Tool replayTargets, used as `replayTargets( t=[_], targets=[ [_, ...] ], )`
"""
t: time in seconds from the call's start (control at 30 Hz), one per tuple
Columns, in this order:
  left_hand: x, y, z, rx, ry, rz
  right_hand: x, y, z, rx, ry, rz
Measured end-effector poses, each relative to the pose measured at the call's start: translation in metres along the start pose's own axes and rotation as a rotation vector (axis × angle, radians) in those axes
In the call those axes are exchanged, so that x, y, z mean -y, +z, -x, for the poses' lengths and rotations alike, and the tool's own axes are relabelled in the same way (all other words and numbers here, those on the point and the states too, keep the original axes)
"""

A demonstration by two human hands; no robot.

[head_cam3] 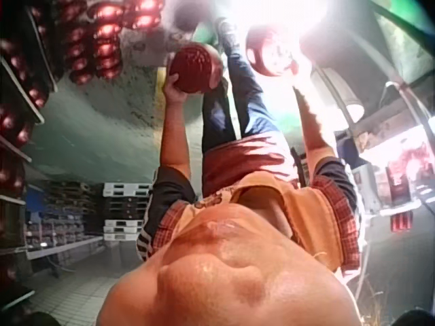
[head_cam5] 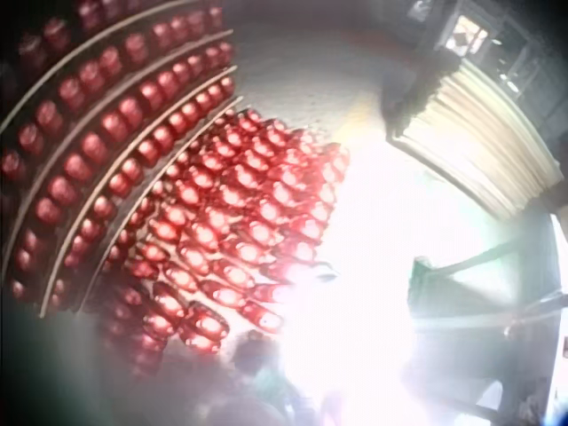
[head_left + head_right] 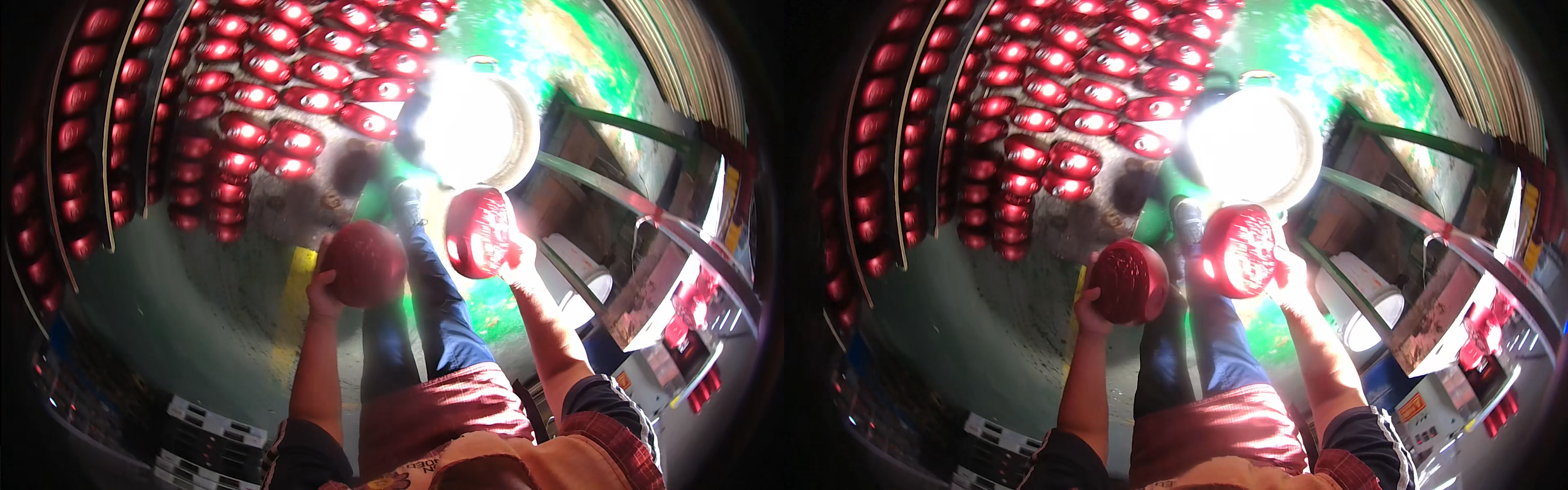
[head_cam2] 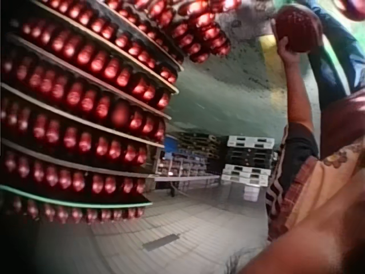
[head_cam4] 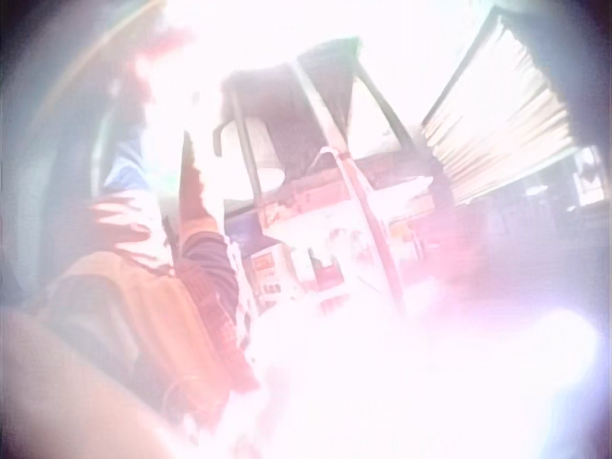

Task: The person repeatedly picks up red decorative ornaments from a tiered rack and places them into a metal tray. The person handles the ornaments one at a time, transferring them from the rack to the tray in a repetitive cycle.

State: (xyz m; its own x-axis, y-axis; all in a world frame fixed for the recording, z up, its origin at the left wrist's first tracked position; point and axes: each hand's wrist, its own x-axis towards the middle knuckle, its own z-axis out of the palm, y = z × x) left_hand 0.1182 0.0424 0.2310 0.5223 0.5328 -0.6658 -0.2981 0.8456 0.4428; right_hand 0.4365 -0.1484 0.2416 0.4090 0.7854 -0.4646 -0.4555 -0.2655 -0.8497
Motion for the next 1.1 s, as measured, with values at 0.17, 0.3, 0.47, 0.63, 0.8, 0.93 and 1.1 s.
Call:
replayTargets(
  t=[0.17, 0.3, 0.47, 0.63, 0.8, 0.93, 1.1],
  targets=[
    [0.058, 0.113, -0.036, 0.335, -0.327, 0.536, 0.015, -0.036, 0.004, -0.078, 0.216, -1.321],
    [0.095, 0.174, -0.08, 0.466, -0.493, 0.721, 0.031, -0.057, -0.01, -0.025, 0.149, -1.394],
    [0.11, 0.203, -0.101, 0.428, -0.603, 0.759, 0.034, -0.075, -0.036, 0.334, 0.1, -1.605],
    [0.113, 0.226, -0.102, 0.439, -0.622, 0.729, 0.048, -0.072, -0.037, 0.365, 0.188, -1.732],
    [0.094, 0.258, -0.079, 0.561, -0.633, 0.763, 0.089, -0.061, -0.024, 0.53, 0.185, -1.778],
    [0.074, 0.272, -0.04, 0.676, -0.67, 0.669, 0.121, -0.073, 0.025, 0.045, 0.193, -1.298],
    [0.025, 0.268, 0.049, 0.267, 0.178, -0.445, 0.167, -0.093, 0.126, 0.162, -0.12, -1.119]
  ],
)
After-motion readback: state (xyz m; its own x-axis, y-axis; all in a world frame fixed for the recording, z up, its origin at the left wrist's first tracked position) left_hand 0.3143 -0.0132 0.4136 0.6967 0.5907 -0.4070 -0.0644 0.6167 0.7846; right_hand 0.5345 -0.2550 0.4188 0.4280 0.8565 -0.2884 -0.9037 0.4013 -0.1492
